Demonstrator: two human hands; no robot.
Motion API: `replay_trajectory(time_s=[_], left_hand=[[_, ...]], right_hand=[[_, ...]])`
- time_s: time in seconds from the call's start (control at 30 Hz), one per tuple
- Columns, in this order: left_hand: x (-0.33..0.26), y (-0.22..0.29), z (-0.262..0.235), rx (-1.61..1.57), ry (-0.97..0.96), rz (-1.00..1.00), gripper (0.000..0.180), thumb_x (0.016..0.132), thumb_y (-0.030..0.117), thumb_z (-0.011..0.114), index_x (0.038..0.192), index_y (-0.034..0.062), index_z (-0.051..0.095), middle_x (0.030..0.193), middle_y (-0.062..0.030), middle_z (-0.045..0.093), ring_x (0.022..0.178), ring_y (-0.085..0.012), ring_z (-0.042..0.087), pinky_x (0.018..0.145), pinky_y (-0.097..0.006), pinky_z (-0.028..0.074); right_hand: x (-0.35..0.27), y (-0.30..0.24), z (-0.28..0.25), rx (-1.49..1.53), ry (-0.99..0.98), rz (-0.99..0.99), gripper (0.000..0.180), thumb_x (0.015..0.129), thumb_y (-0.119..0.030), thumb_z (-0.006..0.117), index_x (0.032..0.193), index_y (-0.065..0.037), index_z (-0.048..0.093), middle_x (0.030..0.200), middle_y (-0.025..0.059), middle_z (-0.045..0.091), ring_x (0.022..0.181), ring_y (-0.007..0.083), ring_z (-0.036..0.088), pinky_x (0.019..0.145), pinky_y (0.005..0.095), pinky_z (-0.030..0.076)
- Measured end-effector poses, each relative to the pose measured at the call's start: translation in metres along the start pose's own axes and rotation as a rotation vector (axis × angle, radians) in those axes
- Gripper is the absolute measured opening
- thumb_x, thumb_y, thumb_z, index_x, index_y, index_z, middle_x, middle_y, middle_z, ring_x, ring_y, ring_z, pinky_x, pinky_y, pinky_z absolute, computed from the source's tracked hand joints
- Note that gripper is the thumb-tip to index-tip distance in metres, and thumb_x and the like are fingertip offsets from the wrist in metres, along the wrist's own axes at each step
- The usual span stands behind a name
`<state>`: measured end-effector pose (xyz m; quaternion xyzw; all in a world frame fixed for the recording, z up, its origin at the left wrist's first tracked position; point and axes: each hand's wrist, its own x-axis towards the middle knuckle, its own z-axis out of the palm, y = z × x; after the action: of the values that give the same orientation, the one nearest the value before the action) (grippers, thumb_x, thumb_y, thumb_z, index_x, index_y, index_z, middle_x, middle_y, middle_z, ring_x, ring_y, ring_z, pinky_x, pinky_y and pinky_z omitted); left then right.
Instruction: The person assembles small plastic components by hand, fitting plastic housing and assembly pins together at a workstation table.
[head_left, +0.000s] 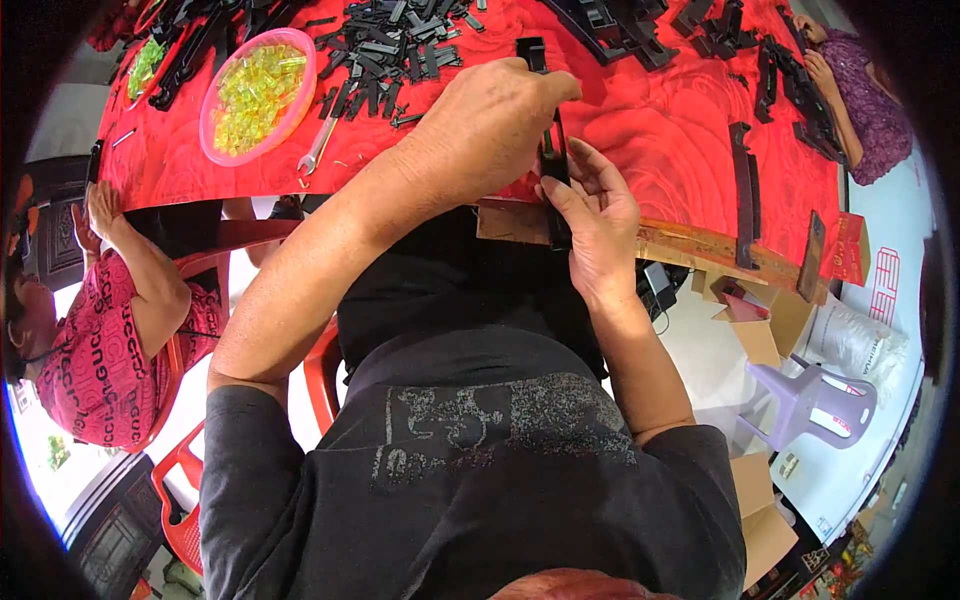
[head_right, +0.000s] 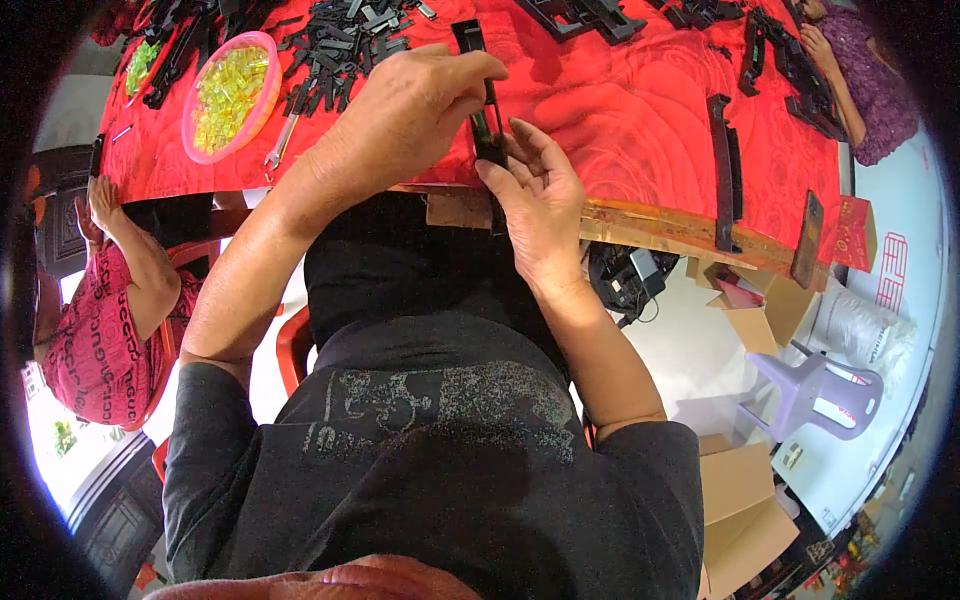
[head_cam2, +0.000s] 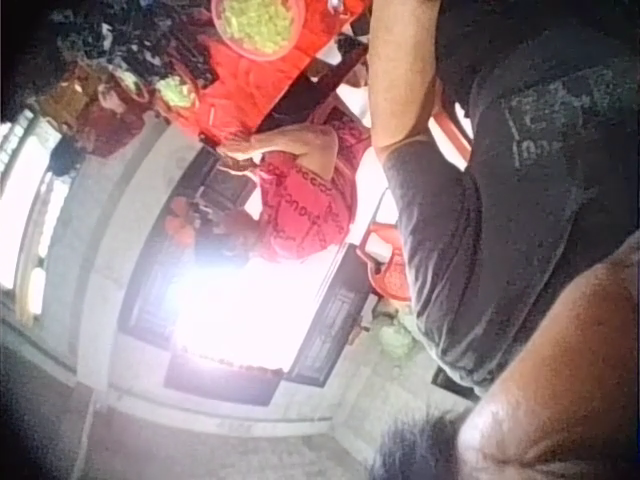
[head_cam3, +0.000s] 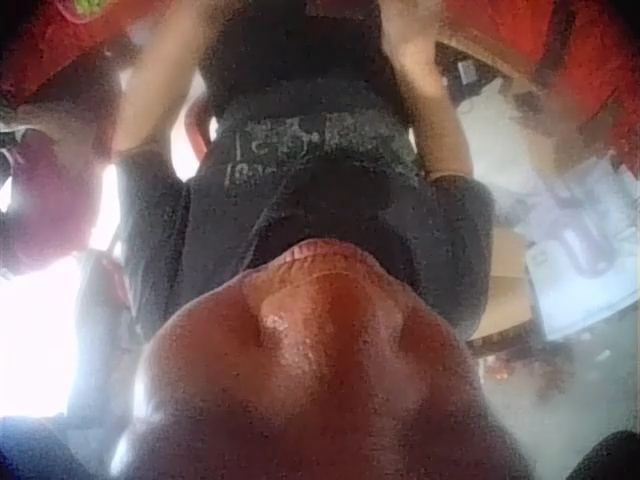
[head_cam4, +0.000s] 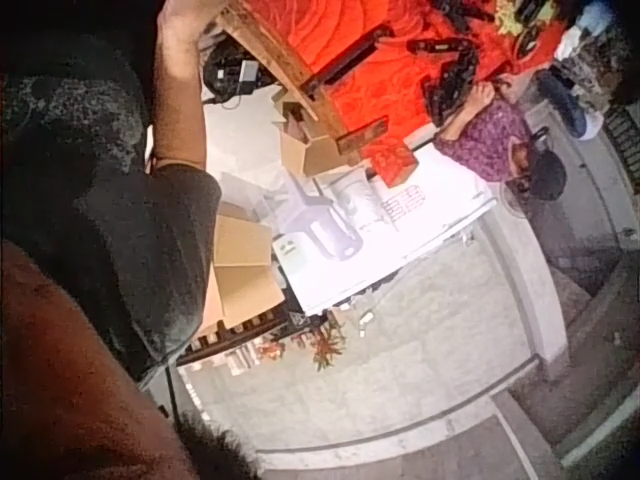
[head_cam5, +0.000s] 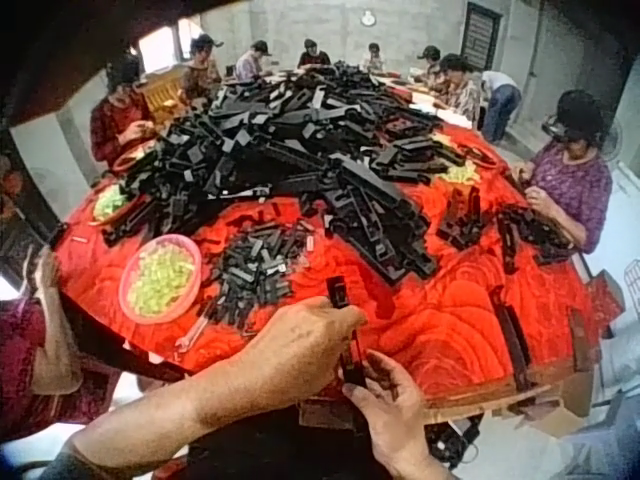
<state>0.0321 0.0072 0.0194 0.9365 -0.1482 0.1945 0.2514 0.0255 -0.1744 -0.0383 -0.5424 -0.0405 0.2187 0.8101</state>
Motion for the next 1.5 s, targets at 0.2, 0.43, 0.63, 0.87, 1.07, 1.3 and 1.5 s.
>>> replay_trajectory(time_s=[0.2,0.43,0.63,0.87,1.07,1.3,1.5], left_hand=[[0.000,0.000,0.005,-0.104,0.014,-0.074,0.026,0.082,0.003,0.064,0.108,0.0025,0.066,0.078,-0.0191,0.067,0.077,-0.0378,0.067,0.067,-0.046,0.053],[0.001,-0.003,0.014,-0.116,0.006,-0.105,0.025,0.082,0.001,0.065,0.107,0.0022,0.063,0.079,-0.0180,0.068,0.075,-0.0350,0.070,0.064,-0.041,0.054],[-0.007,0.006,0.024,-0.195,0.133,-0.144,0.014,0.085,0.004,0.061,0.097,0.0038,0.053,0.074,-0.0171,0.064,0.075,-0.0412,0.065,0.064,-0.052,0.051],[-0.022,0.016,0.030,0.053,0.106,-0.015,0.061,0.068,0.012,0.068,0.126,-0.0006,0.055,0.083,-0.0086,0.067,0.079,-0.0304,0.061,0.069,-0.041,0.050],[-0.020,0.028,0.027,0.234,-0.003,0.035,0.069,0.071,0.020,0.067,0.135,0.0003,0.052,0.099,-0.0062,0.065,0.088,-0.0263,0.056,0.073,-0.037,0.044],[-0.014,0.024,0.028,0.161,0.107,0.033,0.060,0.073,0.012,0.067,0.131,0.0015,0.054,0.126,-0.0187,0.055,0.101,-0.0341,0.056,0.085,-0.043,0.048],[-0.015,0.024,0.033,-0.157,0.281,-0.277,0.036,0.083,0.006,0.068,0.118,0.0012,0.059,0.128,-0.0241,0.052,0.115,-0.0435,0.055,0.095,-0.047,0.048]], right_hand=[[0.001,-0.004,0.003,0.019,0.007,0.031,0.053,0.087,0.007,0.068,0.135,0.007,0.047,0.127,0.0147,0.057,0.114,0.0194,0.061,0.097,0.0303,0.051],[0.001,-0.002,0.002,0.026,0.004,0.018,0.053,0.086,0.008,0.069,0.134,0.006,0.049,0.128,0.0136,0.057,0.113,0.0192,0.062,0.096,0.0305,0.052],[0.002,-0.001,0.001,0.046,0.023,0.012,0.053,0.085,0.007,0.071,0.133,0.005,0.050,0.125,0.0136,0.059,0.111,0.0193,0.062,0.096,0.0302,0.052],[0.001,0.003,0.003,0.138,0.015,0.000,0.048,0.087,0.010,0.067,0.131,0.006,0.050,0.125,0.0137,0.058,0.115,0.0207,0.060,0.096,0.0318,0.054],[0.000,0.001,0.004,0.122,0.045,-0.025,0.047,0.087,0.011,0.065,0.132,0.006,0.050,0.126,0.0128,0.058,0.117,0.0203,0.059,0.098,0.0323,0.053],[0.002,0.002,0.002,0.176,0.066,-0.038,0.047,0.088,0.010,0.065,0.132,0.006,0.050,0.126,0.0127,0.057,0.115,0.0196,0.059,0.099,0.0312,0.052],[0.001,-0.001,0.002,0.144,0.096,-0.061,0.053,0.086,0.009,0.069,0.135,0.006,0.048,0.125,0.0116,0.057,0.113,0.0177,0.060,0.097,0.0283,0.051]])
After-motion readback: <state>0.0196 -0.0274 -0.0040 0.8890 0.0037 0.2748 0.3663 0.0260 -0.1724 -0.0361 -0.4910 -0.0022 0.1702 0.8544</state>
